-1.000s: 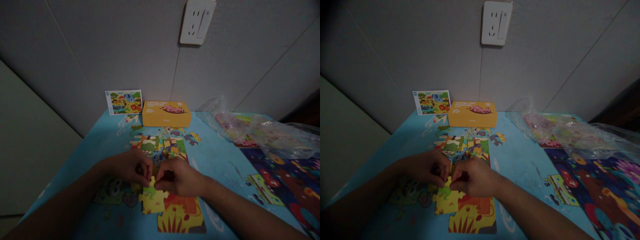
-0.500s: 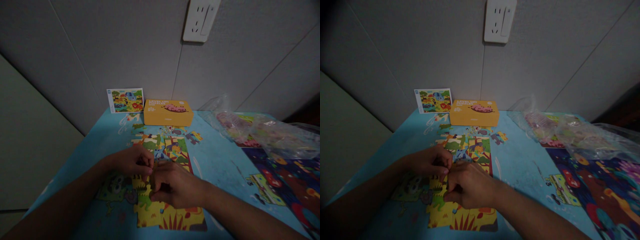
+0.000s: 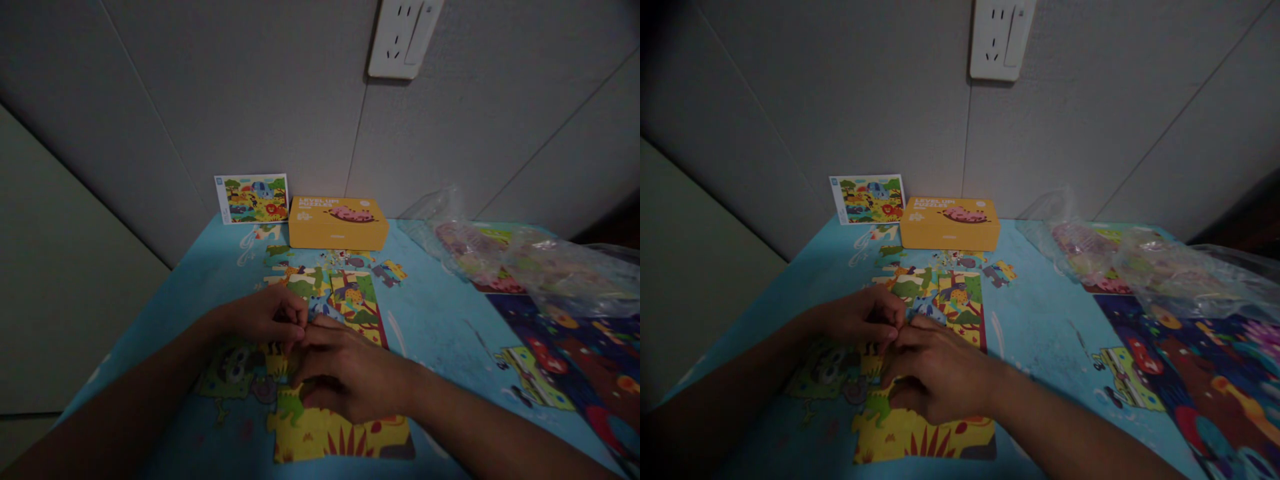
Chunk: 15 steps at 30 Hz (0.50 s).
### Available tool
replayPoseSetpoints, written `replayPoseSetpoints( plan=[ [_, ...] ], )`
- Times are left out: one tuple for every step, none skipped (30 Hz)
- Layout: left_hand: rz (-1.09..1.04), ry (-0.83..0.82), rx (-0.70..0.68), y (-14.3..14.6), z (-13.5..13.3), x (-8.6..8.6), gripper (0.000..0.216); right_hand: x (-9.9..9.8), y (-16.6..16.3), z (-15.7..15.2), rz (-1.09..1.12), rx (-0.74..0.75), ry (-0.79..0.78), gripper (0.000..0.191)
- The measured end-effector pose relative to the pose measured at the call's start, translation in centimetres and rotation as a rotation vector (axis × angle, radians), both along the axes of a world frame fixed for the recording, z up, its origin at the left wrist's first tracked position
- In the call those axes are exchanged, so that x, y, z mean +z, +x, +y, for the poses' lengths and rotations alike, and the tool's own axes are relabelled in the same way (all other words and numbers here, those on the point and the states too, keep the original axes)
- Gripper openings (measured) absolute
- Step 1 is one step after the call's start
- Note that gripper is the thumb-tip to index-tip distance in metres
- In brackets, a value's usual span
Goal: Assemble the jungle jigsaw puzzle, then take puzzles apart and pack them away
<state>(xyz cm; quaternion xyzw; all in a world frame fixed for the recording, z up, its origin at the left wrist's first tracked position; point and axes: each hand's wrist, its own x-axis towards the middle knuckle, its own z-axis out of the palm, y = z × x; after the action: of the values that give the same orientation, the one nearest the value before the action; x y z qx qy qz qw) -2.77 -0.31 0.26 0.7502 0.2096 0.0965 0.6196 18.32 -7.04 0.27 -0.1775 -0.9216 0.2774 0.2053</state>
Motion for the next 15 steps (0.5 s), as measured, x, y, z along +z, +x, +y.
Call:
replayPoseSetpoints(
  plan=[
    [0.000,-0.007,-0.003,-0.04,0.02,-0.05,0.030,0.06,0.09,0.04,-0.020,0.006,0.001,0.018],
    [-0.001,-0.012,-0.004,-0.07,0.05,-0.09,0.030,0.11,0.19,0.09,-0.039,0.015,-0.002,0.022],
    [0.000,-0.012,-0.002,-0.10,0.07,-0.12,0.031,0.15,0.27,0.13,-0.055,0.021,-0.007,0.024],
    [0.002,-0.009,0.002,-0.12,0.09,-0.15,0.031,0.17,0.35,0.16,-0.066,0.025,-0.013,0.026],
    [0.004,-0.008,0.005,-0.14,0.10,-0.18,0.031,0.19,0.40,0.19,-0.074,0.025,-0.019,0.027],
    [0.006,-0.010,0.008,-0.15,0.12,-0.20,0.030,0.20,0.43,0.19,-0.078,0.024,-0.024,0.027],
    [0.007,-0.015,0.008,-0.16,0.13,-0.21,0.030,0.20,0.45,0.19,-0.079,0.021,-0.030,0.027],
    [0.008,-0.019,0.008,-0.17,0.15,-0.22,0.030,0.21,0.46,0.17,-0.079,0.016,-0.034,0.027],
    [0.009,-0.019,0.007,-0.17,0.17,-0.23,0.030,0.22,0.46,0.15,-0.079,0.007,-0.039,0.027],
    [0.009,-0.014,0.005,-0.17,0.18,-0.23,0.029,0.24,0.47,0.12,-0.080,-0.003,-0.042,0.027],
    [0.011,-0.003,0.003,-0.18,0.20,-0.23,0.029,0.28,0.47,0.10,-0.081,-0.015,-0.043,0.028],
    [0.015,0.011,0.002,-0.19,0.22,-0.24,0.029,0.32,0.48,0.08,-0.084,-0.024,-0.042,0.028],
    [0.018,0.020,0.000,-0.21,0.24,-0.25,0.028,0.37,0.49,0.07,-0.090,-0.033,-0.040,0.028],
    [0.020,0.022,-0.003,-0.23,0.25,-0.26,0.028,0.42,0.51,0.07,-0.097,-0.040,-0.037,0.029],
    [0.022,0.019,-0.005,-0.25,0.26,-0.28,0.028,0.47,0.52,0.07,-0.104,-0.046,-0.034,0.029]
  ],
)
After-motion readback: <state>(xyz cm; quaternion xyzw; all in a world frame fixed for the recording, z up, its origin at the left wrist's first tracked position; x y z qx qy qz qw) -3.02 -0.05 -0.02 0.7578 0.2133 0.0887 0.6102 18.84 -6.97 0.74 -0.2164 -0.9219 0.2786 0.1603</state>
